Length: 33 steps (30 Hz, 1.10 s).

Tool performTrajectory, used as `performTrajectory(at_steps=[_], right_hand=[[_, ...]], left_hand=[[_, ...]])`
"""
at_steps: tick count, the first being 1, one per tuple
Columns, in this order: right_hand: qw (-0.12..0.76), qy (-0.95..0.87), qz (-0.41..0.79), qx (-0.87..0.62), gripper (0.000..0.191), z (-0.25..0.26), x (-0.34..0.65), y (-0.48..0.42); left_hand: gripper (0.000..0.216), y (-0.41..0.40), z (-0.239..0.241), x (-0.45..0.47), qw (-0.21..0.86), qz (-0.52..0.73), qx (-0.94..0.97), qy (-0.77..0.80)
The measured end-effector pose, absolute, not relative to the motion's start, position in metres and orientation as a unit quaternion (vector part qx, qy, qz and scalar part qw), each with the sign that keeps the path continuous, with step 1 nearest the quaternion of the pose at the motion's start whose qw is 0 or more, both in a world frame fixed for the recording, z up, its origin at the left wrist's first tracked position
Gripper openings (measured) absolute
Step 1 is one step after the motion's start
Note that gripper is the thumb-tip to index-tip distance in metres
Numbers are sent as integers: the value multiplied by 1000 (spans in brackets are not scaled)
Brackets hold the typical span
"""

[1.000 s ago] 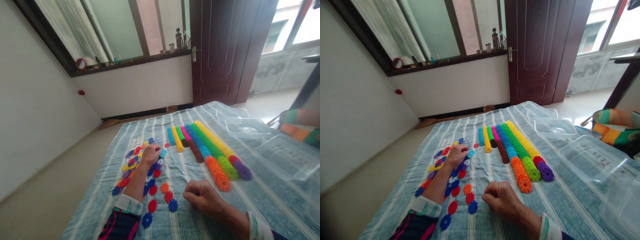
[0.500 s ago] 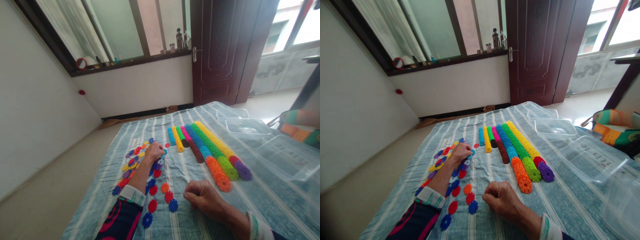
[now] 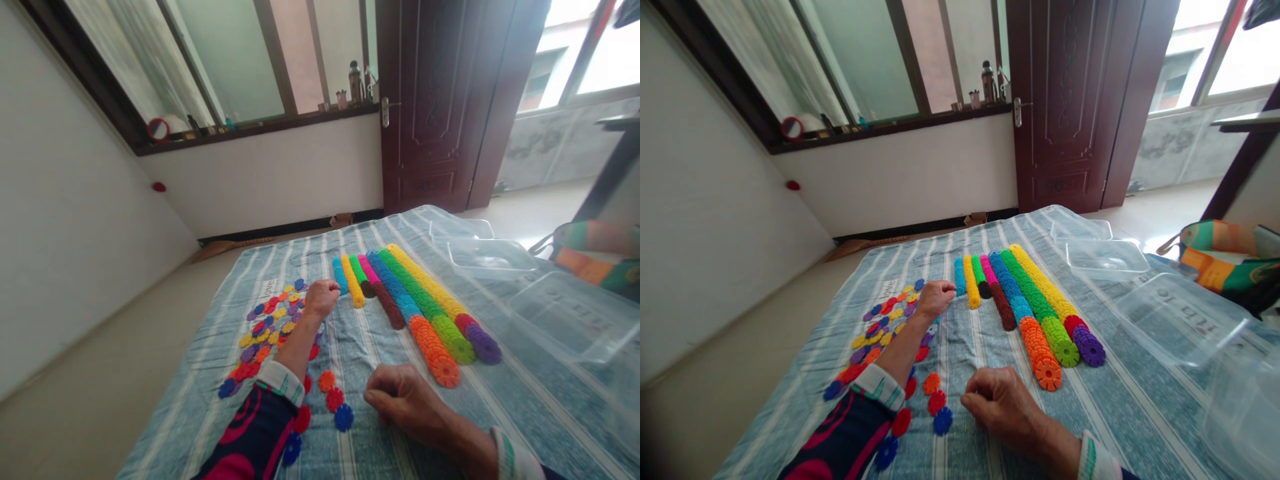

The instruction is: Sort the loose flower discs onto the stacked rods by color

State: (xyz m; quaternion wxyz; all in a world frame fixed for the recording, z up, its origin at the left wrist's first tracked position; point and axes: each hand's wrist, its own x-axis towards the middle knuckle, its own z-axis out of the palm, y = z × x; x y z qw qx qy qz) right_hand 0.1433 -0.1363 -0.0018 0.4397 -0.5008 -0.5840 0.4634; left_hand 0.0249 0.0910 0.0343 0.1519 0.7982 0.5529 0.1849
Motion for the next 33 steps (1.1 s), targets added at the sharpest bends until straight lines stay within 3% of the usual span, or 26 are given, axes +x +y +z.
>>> performTrajectory(at_steps=[10, 24, 33], right_hand=[[441, -583, 462, -502, 14, -3, 144, -136], [390, -611, 459, -513, 21, -4, 148, -141], [375, -612, 449, -533, 27, -4, 149, -145]], left_hand=[[24, 84, 39, 41, 27, 128, 803, 581], [14, 69, 22, 43, 42, 152, 796, 585], [15, 39, 63, -52, 61, 157, 795, 582]])
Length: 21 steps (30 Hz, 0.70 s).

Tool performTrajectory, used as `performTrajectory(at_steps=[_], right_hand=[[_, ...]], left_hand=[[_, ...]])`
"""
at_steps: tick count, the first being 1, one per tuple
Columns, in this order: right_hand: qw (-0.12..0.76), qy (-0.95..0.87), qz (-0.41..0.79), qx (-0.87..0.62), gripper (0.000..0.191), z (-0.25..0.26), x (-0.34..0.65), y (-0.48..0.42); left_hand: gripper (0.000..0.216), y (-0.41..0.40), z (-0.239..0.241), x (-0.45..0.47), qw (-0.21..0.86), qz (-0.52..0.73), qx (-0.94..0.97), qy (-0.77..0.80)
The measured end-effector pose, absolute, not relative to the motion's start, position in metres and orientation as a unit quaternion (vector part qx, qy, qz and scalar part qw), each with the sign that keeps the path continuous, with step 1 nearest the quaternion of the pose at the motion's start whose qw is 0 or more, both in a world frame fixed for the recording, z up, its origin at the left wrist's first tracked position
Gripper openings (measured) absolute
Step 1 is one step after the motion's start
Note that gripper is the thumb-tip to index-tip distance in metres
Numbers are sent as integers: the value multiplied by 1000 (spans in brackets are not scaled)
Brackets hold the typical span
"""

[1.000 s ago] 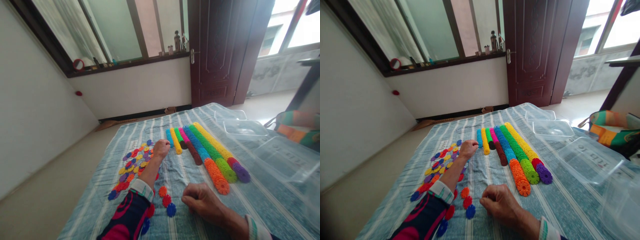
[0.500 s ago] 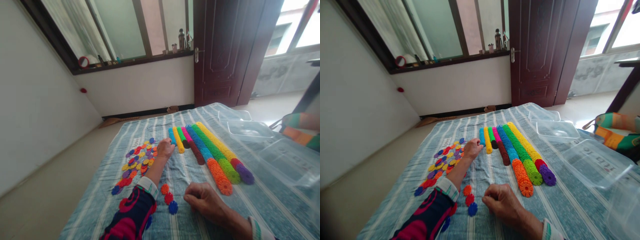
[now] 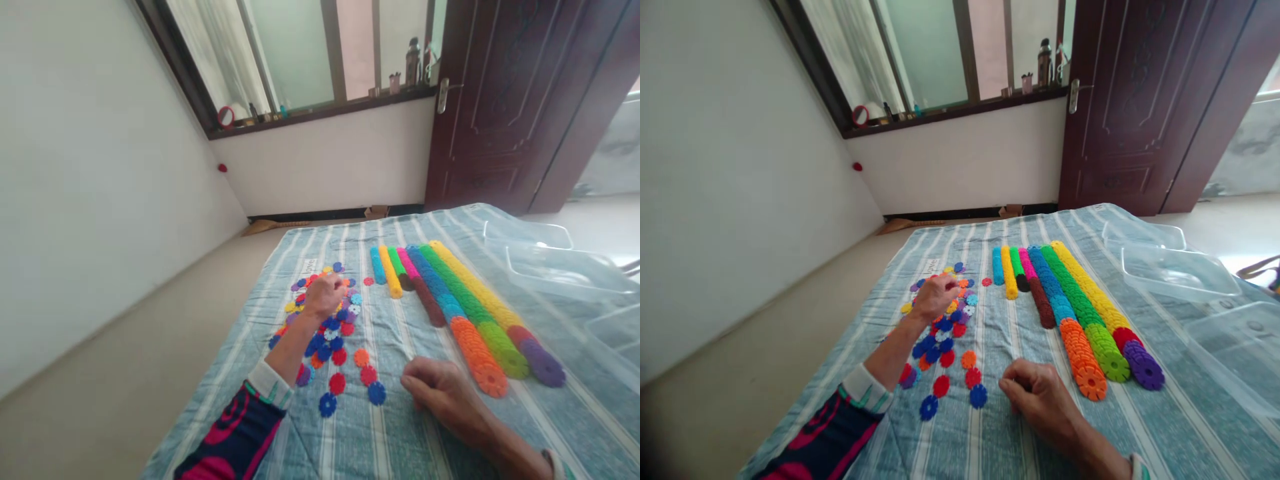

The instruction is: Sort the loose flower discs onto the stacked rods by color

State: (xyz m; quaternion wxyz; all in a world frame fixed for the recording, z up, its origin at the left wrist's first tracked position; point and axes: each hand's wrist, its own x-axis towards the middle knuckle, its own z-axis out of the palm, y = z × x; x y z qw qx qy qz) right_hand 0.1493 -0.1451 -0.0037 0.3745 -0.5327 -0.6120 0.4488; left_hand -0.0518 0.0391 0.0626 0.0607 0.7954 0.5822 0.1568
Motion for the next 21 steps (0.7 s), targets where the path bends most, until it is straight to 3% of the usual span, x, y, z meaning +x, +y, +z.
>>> performTrajectory(at_steps=[9, 21], right_hand=[[376, -612, 433, -544, 29, -4, 150, -148], [363, -611, 432, -556, 32, -3, 149, -147]], left_hand=[[15, 16, 58, -152, 103, 184, 738, 641], [17, 12, 42, -108, 101, 209, 786, 574]])
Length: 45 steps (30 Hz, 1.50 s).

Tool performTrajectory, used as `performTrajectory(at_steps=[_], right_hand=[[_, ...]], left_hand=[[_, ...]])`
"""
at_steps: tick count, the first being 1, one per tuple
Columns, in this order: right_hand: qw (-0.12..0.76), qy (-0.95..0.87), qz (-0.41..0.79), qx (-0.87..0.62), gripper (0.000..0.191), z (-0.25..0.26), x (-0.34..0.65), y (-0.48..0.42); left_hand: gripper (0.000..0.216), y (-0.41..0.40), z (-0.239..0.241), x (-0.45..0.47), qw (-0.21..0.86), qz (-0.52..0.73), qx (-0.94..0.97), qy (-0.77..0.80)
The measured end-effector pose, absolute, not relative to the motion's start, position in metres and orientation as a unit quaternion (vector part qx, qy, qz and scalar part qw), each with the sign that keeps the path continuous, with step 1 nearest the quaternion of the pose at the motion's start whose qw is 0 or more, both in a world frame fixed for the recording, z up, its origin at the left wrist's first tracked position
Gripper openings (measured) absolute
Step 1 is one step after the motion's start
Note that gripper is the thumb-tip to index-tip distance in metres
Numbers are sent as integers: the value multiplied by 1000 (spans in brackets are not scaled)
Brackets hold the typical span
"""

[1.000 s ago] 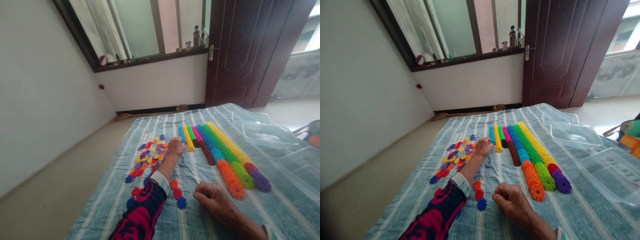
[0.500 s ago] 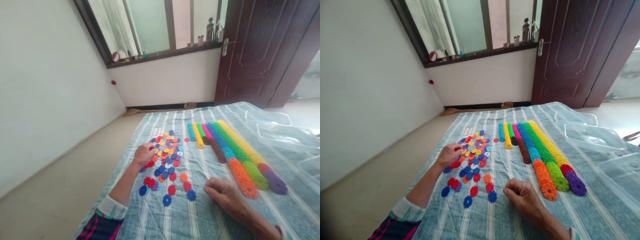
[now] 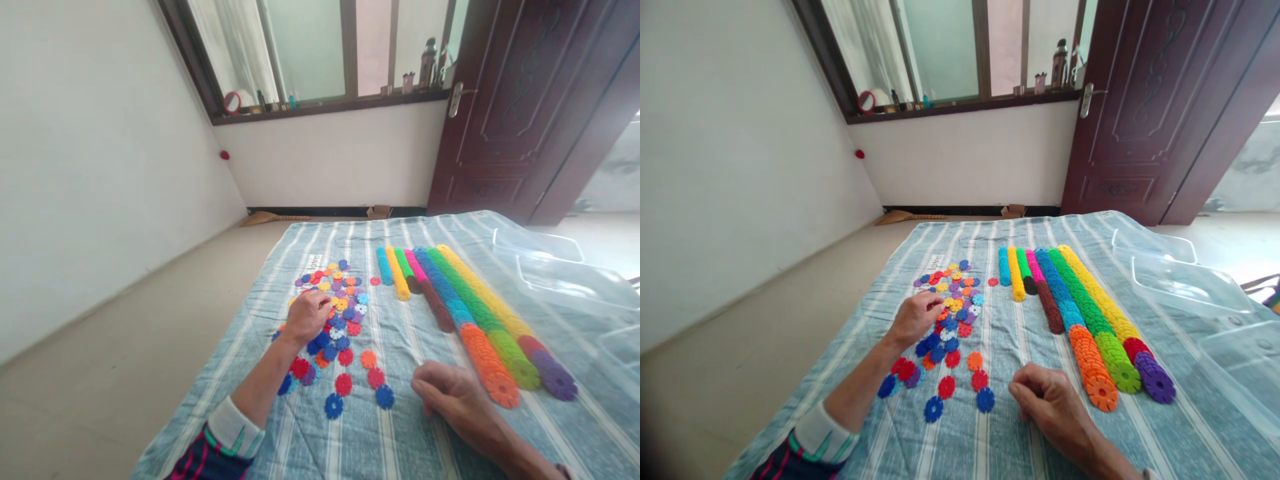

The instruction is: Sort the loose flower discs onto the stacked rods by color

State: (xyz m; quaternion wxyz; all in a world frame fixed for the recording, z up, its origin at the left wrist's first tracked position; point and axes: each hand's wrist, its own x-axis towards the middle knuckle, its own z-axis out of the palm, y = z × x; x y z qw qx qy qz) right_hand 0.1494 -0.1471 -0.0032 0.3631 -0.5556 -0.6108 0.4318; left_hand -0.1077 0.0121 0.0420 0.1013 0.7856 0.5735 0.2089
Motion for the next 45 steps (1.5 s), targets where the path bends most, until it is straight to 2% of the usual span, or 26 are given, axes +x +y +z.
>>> performTrajectory(at_steps=[12, 16, 25, 37, 45], right_hand=[[376, -604, 451, -539, 24, -3, 149, -144], [381, -604, 453, -533, 22, -4, 148, -142], [393, -594, 465, -526, 17, 0, 145, -140], [416, -583, 472, -514, 16, -1, 143, -137], [422, -578, 480, -508, 16, -3, 143, -137]], left_hand=[[14, 41, 49, -29, 47, 36, 818, 572], [12, 43, 47, -30, 58, 59, 810, 580], [18, 62, 48, -12, 160, 159, 815, 533], [22, 83, 38, 36, 88, 122, 814, 561], [16, 82, 29, 37, 49, 153, 805, 571]])
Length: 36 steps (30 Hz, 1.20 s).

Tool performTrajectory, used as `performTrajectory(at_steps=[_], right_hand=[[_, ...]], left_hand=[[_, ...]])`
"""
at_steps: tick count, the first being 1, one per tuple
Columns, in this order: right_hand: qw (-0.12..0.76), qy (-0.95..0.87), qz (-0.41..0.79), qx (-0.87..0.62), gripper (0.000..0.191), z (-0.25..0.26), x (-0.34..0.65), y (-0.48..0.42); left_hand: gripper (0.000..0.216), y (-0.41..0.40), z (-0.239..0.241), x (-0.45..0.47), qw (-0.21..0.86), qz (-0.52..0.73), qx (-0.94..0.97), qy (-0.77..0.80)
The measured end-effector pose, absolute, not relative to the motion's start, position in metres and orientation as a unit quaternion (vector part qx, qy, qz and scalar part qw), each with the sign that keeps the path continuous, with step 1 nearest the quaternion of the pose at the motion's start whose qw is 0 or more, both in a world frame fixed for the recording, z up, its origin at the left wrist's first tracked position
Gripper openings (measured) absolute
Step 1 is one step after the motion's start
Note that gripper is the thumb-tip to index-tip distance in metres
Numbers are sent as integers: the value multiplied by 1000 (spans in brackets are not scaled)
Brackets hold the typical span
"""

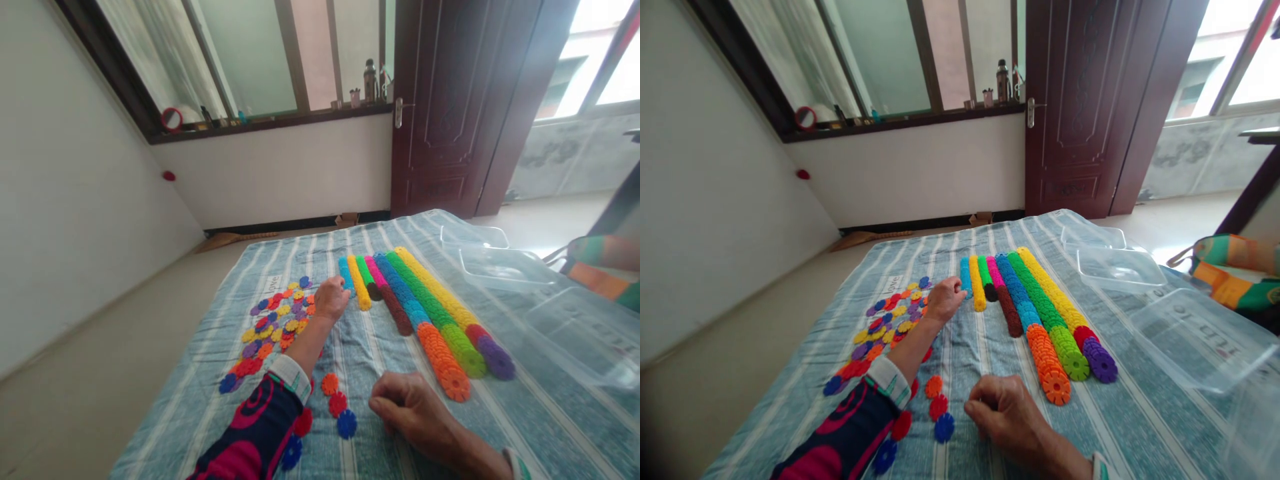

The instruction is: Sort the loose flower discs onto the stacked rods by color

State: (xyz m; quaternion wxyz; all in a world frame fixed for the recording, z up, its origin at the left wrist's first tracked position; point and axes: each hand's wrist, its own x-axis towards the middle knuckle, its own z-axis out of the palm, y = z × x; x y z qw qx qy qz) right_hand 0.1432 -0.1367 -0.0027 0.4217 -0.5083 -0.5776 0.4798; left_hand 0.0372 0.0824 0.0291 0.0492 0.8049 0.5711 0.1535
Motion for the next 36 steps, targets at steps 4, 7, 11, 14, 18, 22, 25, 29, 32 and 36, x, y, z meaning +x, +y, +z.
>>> performTrajectory(at_steps=[4, 7, 11, 14, 18, 22, 25, 29, 32, 36], right_hand=[[425, -582, 470, -509, 16, -3, 143, -137], [426, -584, 466, -510, 16, -4, 143, -137], [421, -588, 460, -515, 16, -6, 143, -136], [412, -590, 462, -518, 17, -7, 143, -137], [398, -593, 471, -518, 21, -10, 144, -139], [384, -603, 470, -517, 26, -13, 146, -141], [379, -609, 459, -524, 28, -15, 147, -142], [378, -612, 443, -535, 30, -15, 148, -145], [373, -615, 441, -536, 31, -15, 148, -146], [374, -620, 436, -534, 32, -15, 149, -146]], left_hand=[[17, 80, 22, 36, 57, 150, 798, 580], [18, 78, 19, 37, 55, 151, 794, 586], [14, 77, 18, 40, 51, 147, 792, 590], [14, 76, 19, 41, 55, 143, 788, 596], [18, 71, 20, 39, 65, 145, 780, 606], [16, 62, 29, 24, 71, 127, 785, 602], [16, 55, 42, -2, 54, 103, 786, 607], [18, 46, 52, -50, 26, 81, 777, 624], [21, 36, 47, -82, 15, 88, 786, 612], [22, 21, 36, -108, 37, 104, 792, 600]])
